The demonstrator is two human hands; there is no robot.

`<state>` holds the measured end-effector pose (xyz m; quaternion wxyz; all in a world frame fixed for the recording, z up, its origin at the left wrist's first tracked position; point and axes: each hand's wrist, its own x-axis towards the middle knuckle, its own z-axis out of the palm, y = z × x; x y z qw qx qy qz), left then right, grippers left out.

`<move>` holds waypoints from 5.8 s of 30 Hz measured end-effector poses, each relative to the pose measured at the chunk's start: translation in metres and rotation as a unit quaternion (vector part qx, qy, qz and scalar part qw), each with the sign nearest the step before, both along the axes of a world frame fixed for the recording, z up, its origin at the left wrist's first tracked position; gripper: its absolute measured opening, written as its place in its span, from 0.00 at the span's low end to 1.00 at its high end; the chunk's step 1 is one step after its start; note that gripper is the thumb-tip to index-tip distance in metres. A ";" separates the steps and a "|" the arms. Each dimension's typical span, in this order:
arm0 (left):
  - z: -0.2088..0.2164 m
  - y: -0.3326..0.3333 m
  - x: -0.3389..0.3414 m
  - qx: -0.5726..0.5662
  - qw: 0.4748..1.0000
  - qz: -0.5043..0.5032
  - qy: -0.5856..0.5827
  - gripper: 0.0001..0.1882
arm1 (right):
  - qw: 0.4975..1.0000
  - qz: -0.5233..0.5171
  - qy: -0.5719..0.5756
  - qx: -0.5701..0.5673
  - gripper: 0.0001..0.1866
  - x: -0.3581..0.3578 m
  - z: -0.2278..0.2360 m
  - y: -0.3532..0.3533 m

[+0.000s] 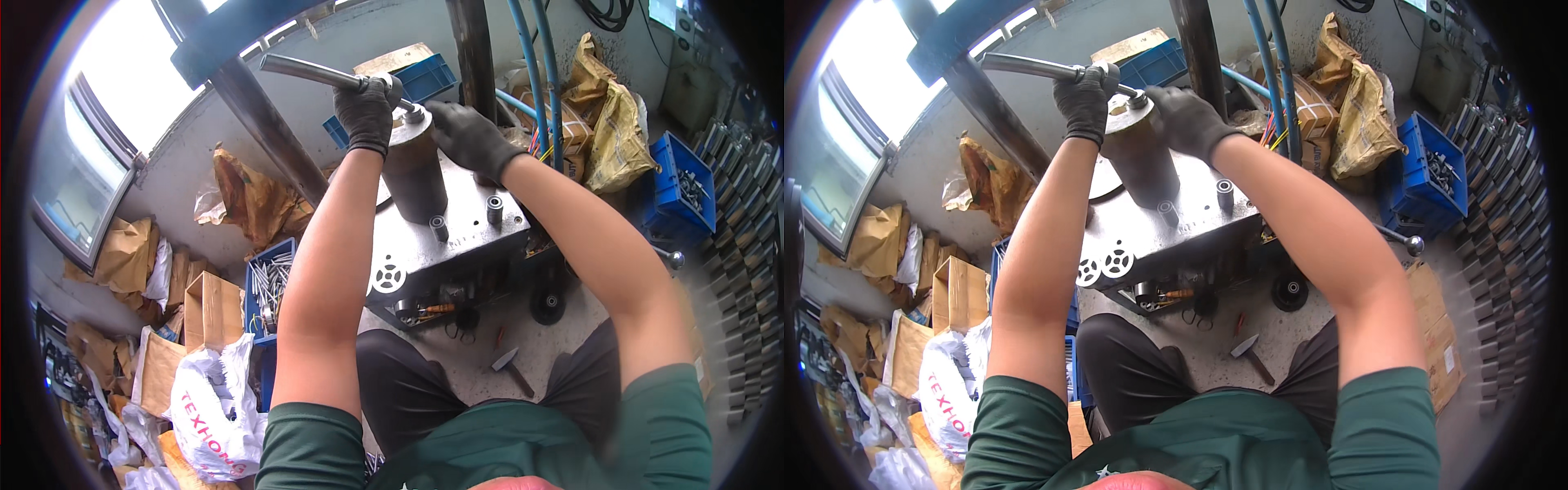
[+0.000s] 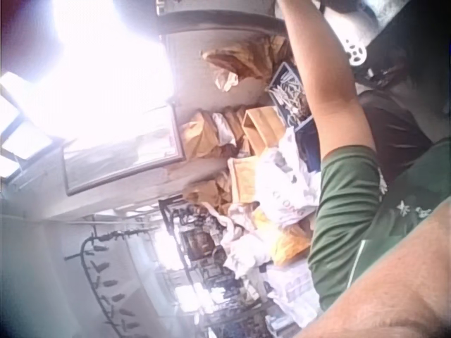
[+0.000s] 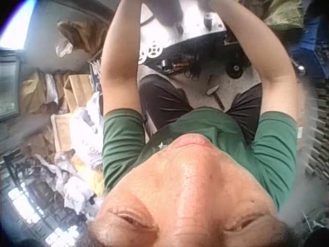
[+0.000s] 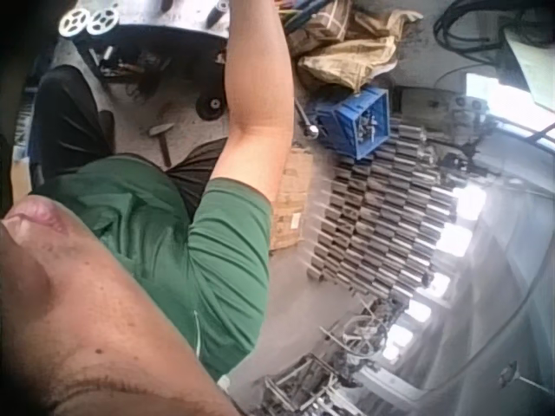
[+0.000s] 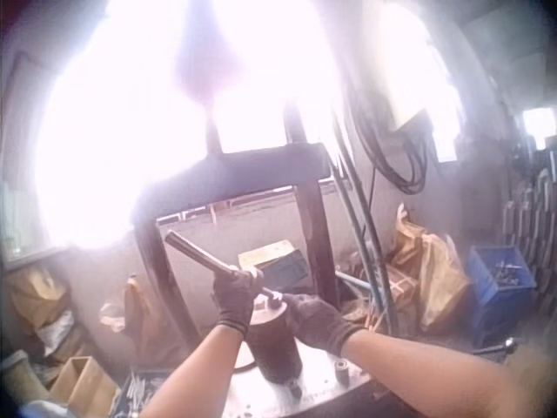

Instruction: Using a hydraulic or mechanical press to assemble or shape metal components.

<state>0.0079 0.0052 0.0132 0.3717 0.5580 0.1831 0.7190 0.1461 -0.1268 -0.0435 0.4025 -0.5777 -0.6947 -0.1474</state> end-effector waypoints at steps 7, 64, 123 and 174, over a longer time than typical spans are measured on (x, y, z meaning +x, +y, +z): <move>0.030 -0.014 -0.009 -0.038 0.981 0.061 0.180 0.10 | 0.943 0.034 -0.278 -0.182 0.08 0.035 0.048 -0.226; 0.073 0.011 0.033 0.032 0.862 0.170 0.476 0.18 | 0.981 -0.183 -0.064 0.013 0.20 0.149 0.069 -0.244; 0.077 -0.028 0.024 -0.023 0.885 0.173 0.432 0.16 | 0.908 -0.124 0.013 -0.400 0.15 0.084 0.002 -0.381; 0.042 0.014 0.040 0.054 0.901 0.195 0.383 0.15 | 0.974 -0.082 0.001 -0.210 0.09 0.101 0.012 -0.354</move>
